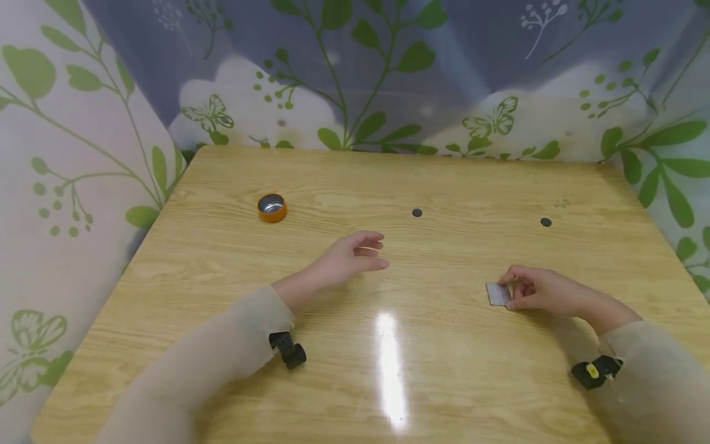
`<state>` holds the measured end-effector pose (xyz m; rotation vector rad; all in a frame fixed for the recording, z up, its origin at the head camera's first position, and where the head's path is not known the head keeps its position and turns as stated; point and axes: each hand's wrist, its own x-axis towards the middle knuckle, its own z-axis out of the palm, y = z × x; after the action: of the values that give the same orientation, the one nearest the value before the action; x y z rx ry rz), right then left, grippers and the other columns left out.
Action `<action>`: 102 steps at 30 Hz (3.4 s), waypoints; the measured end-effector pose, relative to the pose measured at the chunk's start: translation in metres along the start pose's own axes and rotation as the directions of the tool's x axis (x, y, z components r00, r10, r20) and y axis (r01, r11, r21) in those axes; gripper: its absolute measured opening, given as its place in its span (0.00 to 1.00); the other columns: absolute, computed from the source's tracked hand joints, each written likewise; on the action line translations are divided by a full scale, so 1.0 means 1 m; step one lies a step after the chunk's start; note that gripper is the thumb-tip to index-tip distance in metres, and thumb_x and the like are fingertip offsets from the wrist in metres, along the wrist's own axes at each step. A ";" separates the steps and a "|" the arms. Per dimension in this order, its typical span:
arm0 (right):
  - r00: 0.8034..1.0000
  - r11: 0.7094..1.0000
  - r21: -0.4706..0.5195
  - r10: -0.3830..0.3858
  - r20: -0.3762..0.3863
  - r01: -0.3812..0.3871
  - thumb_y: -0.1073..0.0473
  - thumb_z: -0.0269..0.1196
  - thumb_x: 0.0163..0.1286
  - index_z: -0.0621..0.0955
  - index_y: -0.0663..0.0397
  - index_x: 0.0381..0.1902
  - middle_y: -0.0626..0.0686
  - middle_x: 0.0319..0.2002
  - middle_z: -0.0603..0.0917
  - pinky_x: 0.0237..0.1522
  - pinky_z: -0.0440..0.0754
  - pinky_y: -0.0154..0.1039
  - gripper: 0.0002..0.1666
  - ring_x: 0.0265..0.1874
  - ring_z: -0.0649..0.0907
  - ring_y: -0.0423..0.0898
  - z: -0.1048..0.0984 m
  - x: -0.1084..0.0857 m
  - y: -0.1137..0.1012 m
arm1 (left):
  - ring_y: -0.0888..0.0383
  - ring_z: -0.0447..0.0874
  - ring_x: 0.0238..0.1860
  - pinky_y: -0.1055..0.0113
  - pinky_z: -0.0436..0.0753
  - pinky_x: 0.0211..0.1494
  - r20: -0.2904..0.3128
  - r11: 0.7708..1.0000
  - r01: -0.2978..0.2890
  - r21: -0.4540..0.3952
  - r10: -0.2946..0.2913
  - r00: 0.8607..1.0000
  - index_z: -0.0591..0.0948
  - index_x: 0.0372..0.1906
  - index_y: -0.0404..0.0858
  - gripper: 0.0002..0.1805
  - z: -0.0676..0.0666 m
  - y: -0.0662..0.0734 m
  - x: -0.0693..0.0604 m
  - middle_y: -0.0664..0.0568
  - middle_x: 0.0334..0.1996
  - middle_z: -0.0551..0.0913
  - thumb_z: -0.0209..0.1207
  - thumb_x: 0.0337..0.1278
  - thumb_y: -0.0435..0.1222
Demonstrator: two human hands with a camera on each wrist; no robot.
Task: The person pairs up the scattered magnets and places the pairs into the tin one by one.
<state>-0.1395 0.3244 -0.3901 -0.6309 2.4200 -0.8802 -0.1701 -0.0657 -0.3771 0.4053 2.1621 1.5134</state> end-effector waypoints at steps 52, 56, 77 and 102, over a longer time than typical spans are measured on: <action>0.999 0.999 -0.031 0.012 -0.032 -0.013 0.59 0.66 0.61 0.74 0.62 0.47 0.46 0.25 0.76 0.29 0.73 0.32 0.20 0.24 0.73 0.37 0.001 -0.006 0.000 | 0.49 0.56 0.68 0.61 0.59 0.67 -0.507 0.948 0.192 -0.253 -0.299 0.809 0.45 0.73 0.37 0.48 -0.147 -0.079 -0.028 0.40 0.69 0.55 0.63 0.56 0.40; 0.999 0.997 -0.076 0.008 -0.047 -0.011 0.57 0.66 0.60 0.74 0.61 0.48 0.44 0.25 0.76 0.29 0.73 0.33 0.21 0.25 0.74 0.37 0.003 -0.006 -0.003 | 0.48 0.51 0.69 0.59 0.56 0.68 -0.473 0.963 0.206 -0.175 -0.265 0.840 0.41 0.74 0.37 0.52 -0.159 -0.080 -0.017 0.39 0.71 0.50 0.64 0.55 0.38; 0.984 0.902 -0.431 -0.082 -0.156 0.007 0.59 0.71 0.53 0.80 0.62 0.42 0.56 0.41 0.77 0.42 0.77 0.51 0.20 0.41 0.79 0.54 0.013 0.003 -0.029 | 0.46 0.55 0.68 0.55 0.55 0.68 -0.312 0.983 0.183 -0.021 -0.181 0.933 0.52 0.72 0.36 0.42 -0.178 -0.083 -0.005 0.38 0.68 0.59 0.61 0.58 0.36; 0.992 0.965 -0.257 0.008 -0.127 -0.041 0.57 0.63 0.64 0.84 0.53 0.36 0.42 0.31 0.82 0.30 0.76 0.35 0.07 0.30 0.78 0.36 -0.007 -0.004 -0.036 | 0.47 0.63 0.63 0.54 0.60 0.65 -0.236 0.985 0.165 0.040 -0.152 0.960 0.60 0.69 0.36 0.35 -0.183 -0.084 -0.012 0.38 0.63 0.66 0.61 0.58 0.34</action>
<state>-0.1315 0.3051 -0.3597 -0.6548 2.6770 -0.6124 -0.2548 -0.2475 -0.4009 0.0717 2.3595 1.4722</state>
